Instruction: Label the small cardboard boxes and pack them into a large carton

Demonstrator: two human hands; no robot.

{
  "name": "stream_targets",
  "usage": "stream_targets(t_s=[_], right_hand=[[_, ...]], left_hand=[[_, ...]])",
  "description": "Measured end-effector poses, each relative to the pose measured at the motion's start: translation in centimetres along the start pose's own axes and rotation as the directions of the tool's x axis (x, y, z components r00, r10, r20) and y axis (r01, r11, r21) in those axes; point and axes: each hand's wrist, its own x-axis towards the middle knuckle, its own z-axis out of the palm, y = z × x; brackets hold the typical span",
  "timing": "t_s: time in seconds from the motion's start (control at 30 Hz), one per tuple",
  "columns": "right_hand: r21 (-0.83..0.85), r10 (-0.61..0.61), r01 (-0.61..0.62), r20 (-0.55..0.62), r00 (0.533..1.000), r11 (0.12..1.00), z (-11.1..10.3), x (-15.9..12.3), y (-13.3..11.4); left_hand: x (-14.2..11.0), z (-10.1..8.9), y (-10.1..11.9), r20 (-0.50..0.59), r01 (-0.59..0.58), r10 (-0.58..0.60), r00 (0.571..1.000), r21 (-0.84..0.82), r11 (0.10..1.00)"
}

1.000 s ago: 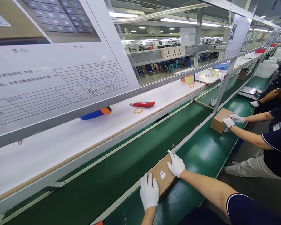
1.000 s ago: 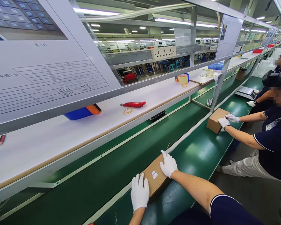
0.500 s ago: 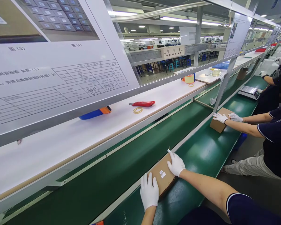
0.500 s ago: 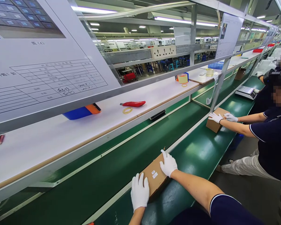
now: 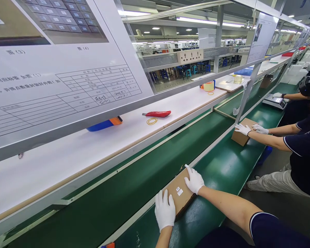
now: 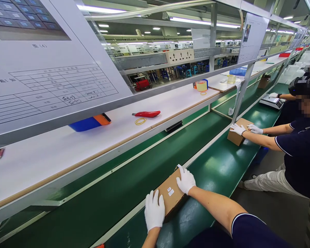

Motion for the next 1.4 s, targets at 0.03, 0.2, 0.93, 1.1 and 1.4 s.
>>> stream_targets(t_s=[0.03,0.2,0.93,1.1,1.4], right_hand=[[-0.003,0.001,-0.001,0.002,1.0,1.0,0.0,0.0,0.0],[-0.018,0.002,-0.001,0.008,1.0,1.0,-0.1,0.0,-0.1],[-0.068,0.024,-0.024,-0.003,1.0,0.997,2.1,0.8,-2.4],[-0.06,0.006,-0.006,0.008,1.0,0.998,1.4,0.9,-2.5],[-0.062,-0.061,0.064,0.044,0.997,0.996,0.9,1.0,-1.5]], left_hand=[[0.0,0.0,0.0,-0.003,0.003,-0.003,1.0,-0.006,1.0],[0.0,0.3,-0.1,-0.011,-0.004,0.004,1.0,-0.01,1.0],[1.3,-0.5,-2.0,0.036,0.043,-0.041,0.998,-0.043,0.998],[1.5,-1.5,-1.0,0.043,0.046,-0.047,0.998,0.014,0.999],[1.3,-2.1,0.4,0.08,0.086,-0.092,0.993,0.072,0.994]])
